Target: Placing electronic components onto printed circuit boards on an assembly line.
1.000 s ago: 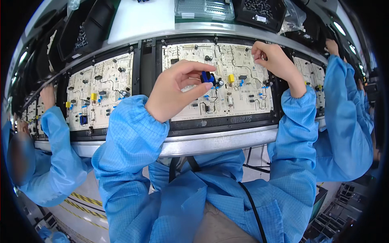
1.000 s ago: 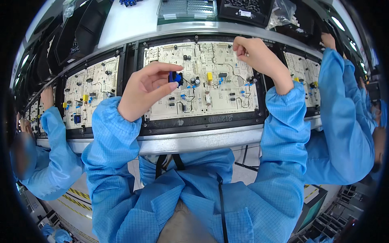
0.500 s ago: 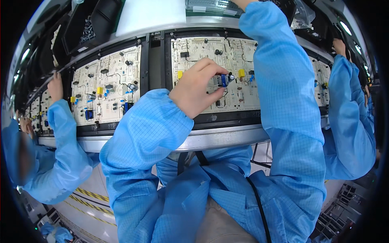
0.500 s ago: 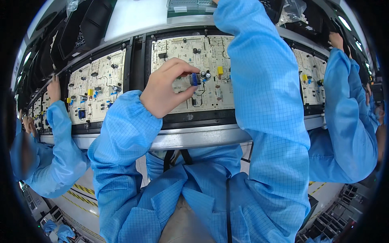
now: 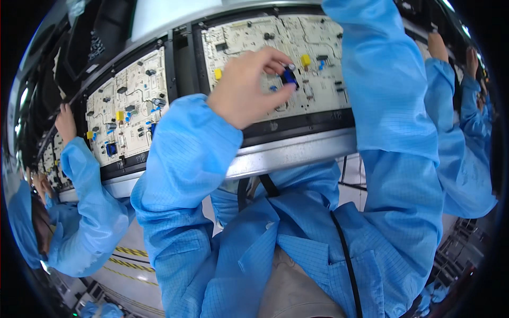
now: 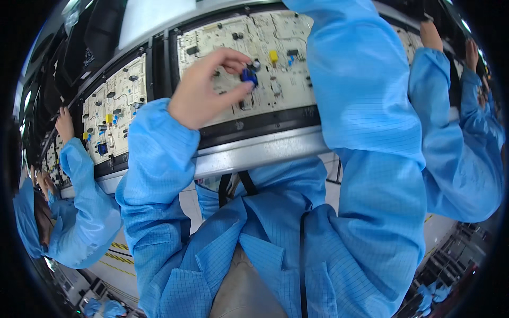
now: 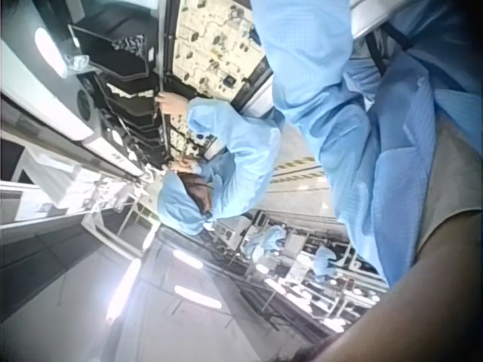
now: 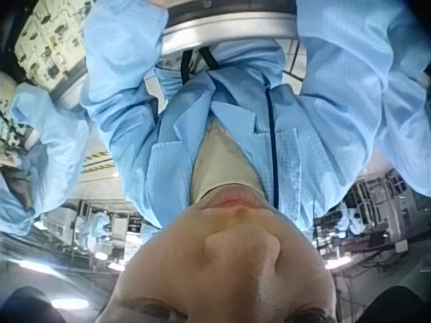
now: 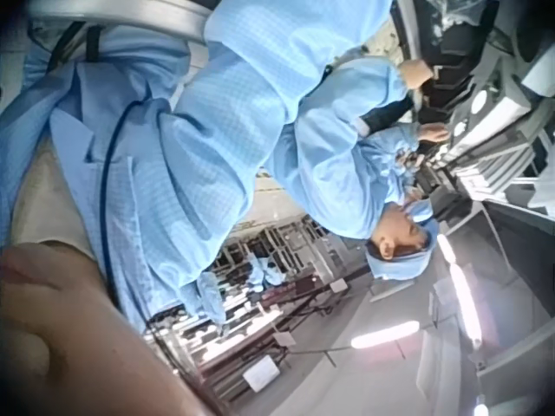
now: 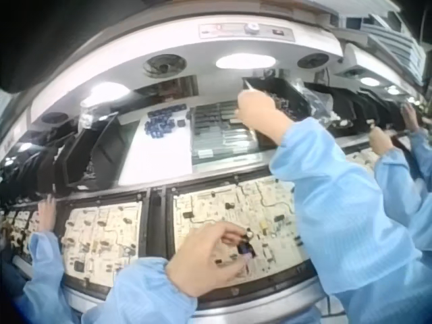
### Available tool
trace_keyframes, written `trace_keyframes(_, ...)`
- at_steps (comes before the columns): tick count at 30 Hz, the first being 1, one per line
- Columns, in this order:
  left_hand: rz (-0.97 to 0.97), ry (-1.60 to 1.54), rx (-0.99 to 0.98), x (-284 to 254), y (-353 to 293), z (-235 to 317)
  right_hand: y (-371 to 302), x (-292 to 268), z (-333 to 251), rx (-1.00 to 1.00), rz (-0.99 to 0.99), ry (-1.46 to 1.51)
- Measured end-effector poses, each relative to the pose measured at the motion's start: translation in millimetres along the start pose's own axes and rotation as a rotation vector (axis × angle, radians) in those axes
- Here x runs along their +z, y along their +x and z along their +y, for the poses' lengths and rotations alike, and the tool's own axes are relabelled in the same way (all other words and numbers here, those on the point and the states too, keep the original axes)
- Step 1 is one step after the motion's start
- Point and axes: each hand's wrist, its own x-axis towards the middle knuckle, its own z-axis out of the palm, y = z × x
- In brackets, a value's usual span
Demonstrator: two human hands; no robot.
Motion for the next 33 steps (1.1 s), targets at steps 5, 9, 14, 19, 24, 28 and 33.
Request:
trace_keyframes(5,-0.107,-0.061,-0.018,-5.6,12.4,2.1,-66.3,-98.3,19.9,0.159,-0.213,0.454)
trace_keyframes(9,-0.146,0.214,-0.009,-1.0,8.7,3.8,-125.0,-86.1,52.7,0.140,-0.019,0.421)
trace_keyframes(14,-0.151,0.466,0.029,4.8,-0.1,25.3,-150.0,-96.0,57.8,0.414,-0.141,0.714)
trace_keyframes(19,-0.178,0.523,-0.002,3.9,-1.8,28.8,-157.3,-84.1,70.8,0.298,-0.079,0.626)
trace_keyframes(24,-0.216,0.581,-0.044,4.4,-0.4,36.8,-163.7,-86.8,66.3,0.201,0.001,0.555)
trace_keyframes(28,-0.196,0.697,0.057,12.5,0.4,49.2,-163.5,-91.6,67.6,0.223,-0.016,0.595)
trace_keyframes(33,-0.262,0.753,0.011,5.2,3.4,51.1,-156.3,-78.7,62.6,0.149,-0.024,0.696)
